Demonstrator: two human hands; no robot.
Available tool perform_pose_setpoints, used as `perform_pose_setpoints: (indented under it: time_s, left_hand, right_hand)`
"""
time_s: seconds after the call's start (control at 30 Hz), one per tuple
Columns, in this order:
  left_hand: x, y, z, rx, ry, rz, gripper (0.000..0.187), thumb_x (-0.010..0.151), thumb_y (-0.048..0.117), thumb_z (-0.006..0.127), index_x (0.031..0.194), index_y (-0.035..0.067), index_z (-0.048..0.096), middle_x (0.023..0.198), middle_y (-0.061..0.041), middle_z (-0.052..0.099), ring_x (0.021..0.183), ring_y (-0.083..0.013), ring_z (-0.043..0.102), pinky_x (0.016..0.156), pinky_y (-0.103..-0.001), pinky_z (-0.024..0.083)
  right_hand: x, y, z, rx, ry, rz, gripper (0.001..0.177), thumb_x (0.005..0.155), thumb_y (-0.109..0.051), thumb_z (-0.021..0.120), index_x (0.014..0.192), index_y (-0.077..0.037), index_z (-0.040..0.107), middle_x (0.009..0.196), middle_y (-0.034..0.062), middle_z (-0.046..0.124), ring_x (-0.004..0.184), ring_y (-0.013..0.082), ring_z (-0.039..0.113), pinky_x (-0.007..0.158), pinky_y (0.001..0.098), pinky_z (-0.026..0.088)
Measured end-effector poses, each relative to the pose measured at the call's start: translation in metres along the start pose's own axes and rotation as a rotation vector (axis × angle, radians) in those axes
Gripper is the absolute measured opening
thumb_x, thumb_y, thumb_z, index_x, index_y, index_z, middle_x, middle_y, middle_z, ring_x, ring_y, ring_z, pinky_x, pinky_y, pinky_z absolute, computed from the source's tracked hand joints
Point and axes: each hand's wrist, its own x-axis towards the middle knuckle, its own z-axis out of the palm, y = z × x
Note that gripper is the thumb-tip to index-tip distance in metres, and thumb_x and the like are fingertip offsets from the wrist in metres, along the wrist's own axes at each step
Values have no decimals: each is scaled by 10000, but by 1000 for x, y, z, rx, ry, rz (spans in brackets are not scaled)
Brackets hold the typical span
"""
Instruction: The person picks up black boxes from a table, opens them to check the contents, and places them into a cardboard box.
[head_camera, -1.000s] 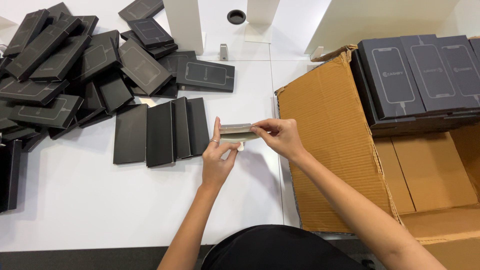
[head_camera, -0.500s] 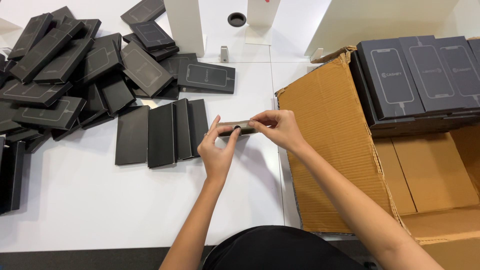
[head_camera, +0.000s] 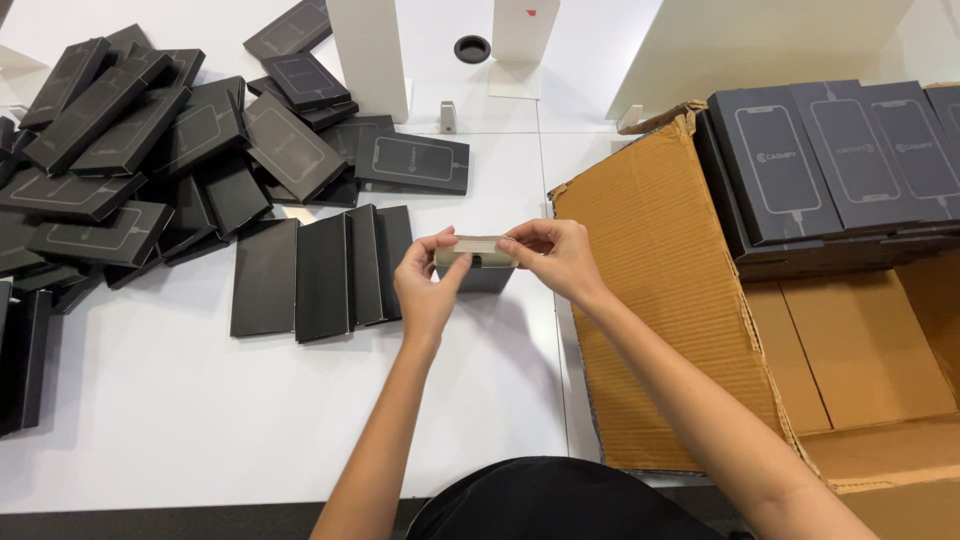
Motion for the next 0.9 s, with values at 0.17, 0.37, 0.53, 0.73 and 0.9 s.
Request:
perform_pose_setpoints:
  time_s: [0.17,0.37,0.53,0.73,0.9]
  left_hand:
    - [4,-6,-17,-261,-50,-183,260,957,40,552,1162,17,710,1216,-142,739,1099,-159,692,1034,-293,534]
    - [-4,-9,-20,-226,-48,-163,249,997,104,590,1196,14,710,1201,-103,753,1062,-119,678,989,-272,511]
    - [-7,-7,-15,-216,-17,-137,173,952,70,640,1111,44,701,1237,-116,746,1078,-119,681,994,-276,525]
    - [-11,-12,-9,-233,5,-67,70,972,68,646,1040,80,634,1285,-150,739,1143,-146,678,1030,-310,515]
    - [-12,-10,-11,-262,-7,-21,224,939,74,679,1095,123,526,1336,-186,702,1195,-196,664,1068,-361,535]
  right_hand:
    - [4,2,-9,-3,-8,49,281,871,-246,778,1001,4,786,868,115,784,780,155,771,709,283,650]
    - [1,15,-14,256,-110,117,291,931,-153,631,1144,-10,769,1007,118,784,940,159,762,828,281,652]
    - [3,16,-17,277,-124,90,283,928,-79,597,1151,-16,761,1053,104,789,950,159,760,831,293,654]
    - [-1,6,-18,57,-98,-2,236,877,-54,733,1108,-29,776,1027,99,795,930,160,760,802,282,622]
    - [0,6,-14,1,-78,-13,209,876,-66,742,1079,-53,789,1008,81,799,914,141,762,780,275,626]
